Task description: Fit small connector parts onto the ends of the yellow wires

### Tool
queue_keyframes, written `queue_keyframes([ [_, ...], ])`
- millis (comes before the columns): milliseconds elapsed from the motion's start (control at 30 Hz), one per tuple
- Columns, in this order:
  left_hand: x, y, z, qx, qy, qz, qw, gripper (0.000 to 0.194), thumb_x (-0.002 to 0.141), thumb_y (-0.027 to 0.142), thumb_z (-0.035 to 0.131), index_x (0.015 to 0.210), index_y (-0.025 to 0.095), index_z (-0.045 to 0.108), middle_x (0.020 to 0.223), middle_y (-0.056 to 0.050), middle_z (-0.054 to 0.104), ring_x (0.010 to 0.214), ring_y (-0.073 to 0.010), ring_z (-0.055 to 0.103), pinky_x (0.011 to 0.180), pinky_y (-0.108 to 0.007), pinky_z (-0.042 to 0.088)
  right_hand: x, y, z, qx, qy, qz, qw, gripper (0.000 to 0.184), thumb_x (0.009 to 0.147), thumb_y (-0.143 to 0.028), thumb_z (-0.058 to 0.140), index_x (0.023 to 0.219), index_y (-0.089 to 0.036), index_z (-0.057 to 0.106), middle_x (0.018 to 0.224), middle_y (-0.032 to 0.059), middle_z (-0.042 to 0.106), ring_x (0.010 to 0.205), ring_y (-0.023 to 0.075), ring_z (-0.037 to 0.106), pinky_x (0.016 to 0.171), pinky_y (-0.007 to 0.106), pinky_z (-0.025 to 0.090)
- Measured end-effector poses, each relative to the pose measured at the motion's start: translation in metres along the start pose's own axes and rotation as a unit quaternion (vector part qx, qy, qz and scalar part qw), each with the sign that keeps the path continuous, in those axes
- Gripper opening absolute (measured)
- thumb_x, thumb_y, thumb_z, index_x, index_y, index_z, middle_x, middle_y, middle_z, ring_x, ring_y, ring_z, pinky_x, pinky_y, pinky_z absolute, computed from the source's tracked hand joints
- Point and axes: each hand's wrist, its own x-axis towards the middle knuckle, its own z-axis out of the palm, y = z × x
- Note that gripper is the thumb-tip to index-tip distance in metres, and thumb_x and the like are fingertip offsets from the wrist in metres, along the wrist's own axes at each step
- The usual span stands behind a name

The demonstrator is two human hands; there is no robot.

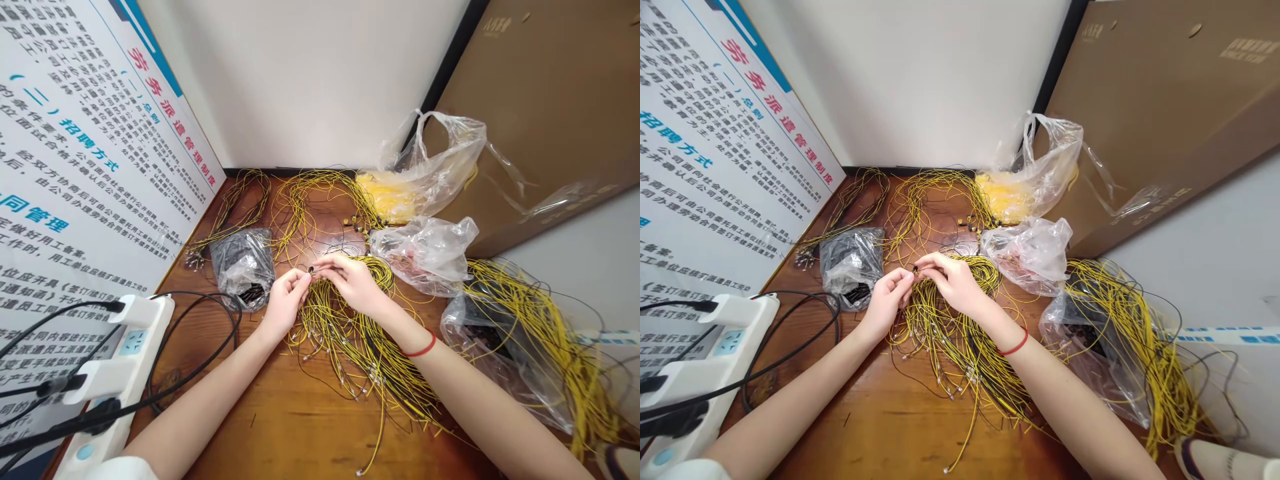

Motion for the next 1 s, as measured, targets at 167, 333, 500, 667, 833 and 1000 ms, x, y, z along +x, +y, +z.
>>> queue_keyframes([
  [167,-0.001,0.001,0.0,0.006,-0.001,0.002,1.0,0.045,0.071,0.06,0.064,0.07,0.015,0.056,0.046,0.009,0.036,0.041,-0.0055,0.029,0.042,-0.02,0.02,-0.001,-0.002,0.0,-0.073,0.028,0.002,0.997,0.008,0.088,-0.022,0.057,0.081,-0.019,0.06,0.071,-0.0009,0.065,0.062,0.0111,0.059,0.063,0.026,0.047],
  [333,-0.002,0.001,0.001,0.005,0.0,0.002,1.0,0.046,0.07,0.061,0.065,0.068,0.015,0.055,0.046,0.008,0.037,0.041,-0.0054,0.029,0.042,-0.02,0.02,-0.001,-0.005,-0.002,-0.187,0.042,-0.063,0.979,0.011,0.087,-0.022,0.058,0.079,-0.017,0.064,0.071,0.001,0.063,0.066,0.0124,0.055,0.068,0.027,0.044],
  [500,-0.001,-0.001,0.0,0.003,0.005,0.004,1.0,0.046,0.07,0.061,0.065,0.069,0.016,0.055,0.046,0.008,0.037,0.041,-0.0054,0.029,0.041,-0.02,0.02,-0.001,-0.005,-0.005,-0.185,0.023,-0.075,0.98,0.012,0.088,-0.021,0.057,0.082,-0.017,0.067,0.075,0.0016,0.066,0.065,0.0115,0.055,0.065,0.026,0.042],
  [667,-0.001,-0.001,0.0,-0.002,0.007,0.001,1.0,0.046,0.07,0.06,0.065,0.067,0.016,0.054,0.046,0.009,0.036,0.041,-0.0052,0.028,0.041,-0.02,0.02,-0.001,-0.008,-0.006,-0.178,-0.01,-0.071,0.981,0.012,0.086,-0.02,0.055,0.079,-0.018,0.064,0.066,-0.0013,0.06,0.059,0.0106,0.049,0.059,0.025,0.037],
  [833,-0.002,0.001,0.0,0.009,0.003,0.004,1.0,0.046,0.07,0.061,0.065,0.066,0.016,0.053,0.046,0.008,0.036,0.041,-0.0055,0.028,0.042,-0.021,0.019,0.0,-0.011,-0.006,-0.192,-0.009,-0.051,0.98,0.009,0.082,-0.018,0.054,0.074,-0.018,0.059,0.06,-0.0041,0.044,0.058,0.0106,0.041,0.059,0.025,0.035],
  [1000,-0.002,0.001,0.0,0.023,-0.004,0.007,1.0,0.045,0.071,0.06,0.064,0.068,0.016,0.054,0.047,0.008,0.038,0.043,-0.0057,0.029,0.043,-0.021,0.02,0.0,-0.01,-0.006,-0.193,-0.002,-0.033,0.981,0.01,0.084,-0.02,0.052,0.075,-0.018,0.056,0.062,-0.0033,0.045,0.058,0.0106,0.041,0.06,0.025,0.034],
])
